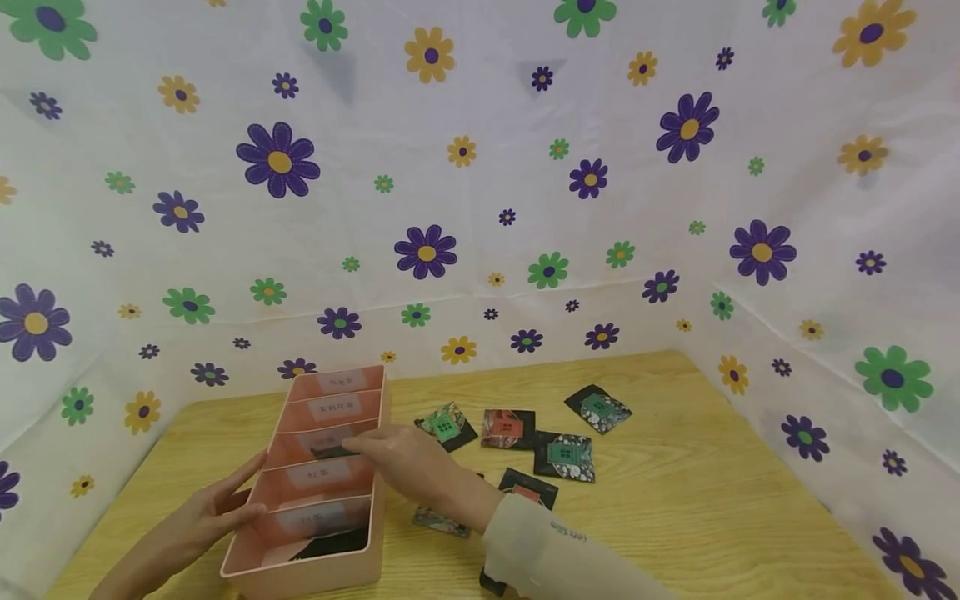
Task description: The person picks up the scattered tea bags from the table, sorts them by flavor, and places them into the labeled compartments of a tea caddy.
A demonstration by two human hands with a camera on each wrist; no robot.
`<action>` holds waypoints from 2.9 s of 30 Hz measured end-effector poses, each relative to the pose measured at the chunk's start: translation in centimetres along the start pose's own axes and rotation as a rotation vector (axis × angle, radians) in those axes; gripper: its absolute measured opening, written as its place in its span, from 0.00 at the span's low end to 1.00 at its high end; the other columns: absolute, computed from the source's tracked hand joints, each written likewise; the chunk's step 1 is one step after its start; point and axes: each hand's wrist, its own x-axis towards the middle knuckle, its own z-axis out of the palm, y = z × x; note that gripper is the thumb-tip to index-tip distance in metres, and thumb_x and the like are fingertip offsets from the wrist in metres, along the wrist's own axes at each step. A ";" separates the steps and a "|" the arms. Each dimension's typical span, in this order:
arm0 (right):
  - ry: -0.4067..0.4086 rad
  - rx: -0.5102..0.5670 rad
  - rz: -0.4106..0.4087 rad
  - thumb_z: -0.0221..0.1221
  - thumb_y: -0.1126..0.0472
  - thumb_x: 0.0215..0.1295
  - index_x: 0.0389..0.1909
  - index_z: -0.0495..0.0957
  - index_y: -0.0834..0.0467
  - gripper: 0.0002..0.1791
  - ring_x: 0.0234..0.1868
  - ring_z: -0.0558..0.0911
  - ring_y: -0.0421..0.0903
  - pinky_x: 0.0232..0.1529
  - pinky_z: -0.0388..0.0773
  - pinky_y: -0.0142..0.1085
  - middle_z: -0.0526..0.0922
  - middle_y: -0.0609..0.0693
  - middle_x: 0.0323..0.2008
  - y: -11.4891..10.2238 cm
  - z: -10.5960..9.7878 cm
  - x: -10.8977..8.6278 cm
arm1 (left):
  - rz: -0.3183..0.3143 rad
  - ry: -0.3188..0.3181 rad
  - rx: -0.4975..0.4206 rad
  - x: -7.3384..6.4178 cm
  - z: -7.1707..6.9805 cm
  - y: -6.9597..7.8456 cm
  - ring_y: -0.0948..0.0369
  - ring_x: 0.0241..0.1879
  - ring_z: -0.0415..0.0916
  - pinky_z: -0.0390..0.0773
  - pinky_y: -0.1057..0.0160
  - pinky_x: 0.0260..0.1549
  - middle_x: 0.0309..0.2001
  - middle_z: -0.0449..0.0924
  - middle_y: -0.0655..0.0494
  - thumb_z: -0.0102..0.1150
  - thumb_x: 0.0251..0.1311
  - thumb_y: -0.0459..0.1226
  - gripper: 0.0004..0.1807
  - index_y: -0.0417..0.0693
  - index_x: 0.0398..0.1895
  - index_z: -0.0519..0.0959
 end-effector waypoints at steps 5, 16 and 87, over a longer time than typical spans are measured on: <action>-0.014 -0.088 -0.031 0.63 0.74 0.68 0.56 0.86 0.54 0.20 0.48 0.88 0.42 0.53 0.81 0.28 0.89 0.48 0.48 0.1 0.4 0.0 | -0.017 -0.004 -0.002 0.0 -0.1 0.0 0.28 0.73 0.53 0.79 0.49 0.59 0.80 0.37 0.29 0.53 0.79 0.41 0.44 0.42 0.84 0.39; -0.306 -0.305 0.023 0.59 0.71 0.74 0.61 0.84 0.46 0.22 0.56 0.80 0.42 0.58 0.77 0.35 0.87 0.41 0.53 -0.4 0.5 0.8 | -0.013 -0.002 0.009 0.0 0.0 -0.1 0.28 0.73 0.53 0.80 0.51 0.58 0.81 0.38 0.30 0.53 0.79 0.41 0.43 0.43 0.84 0.40; -0.465 0.252 0.573 0.61 0.70 0.71 0.66 0.75 0.66 0.24 0.48 0.81 0.54 0.46 0.79 0.46 0.82 0.61 0.53 14.0 -6.7 -10.5 | -0.013 -0.001 0.016 0.1 -0.1 -0.2 0.28 0.73 0.55 0.79 0.49 0.59 0.80 0.40 0.28 0.52 0.79 0.41 0.42 0.41 0.84 0.40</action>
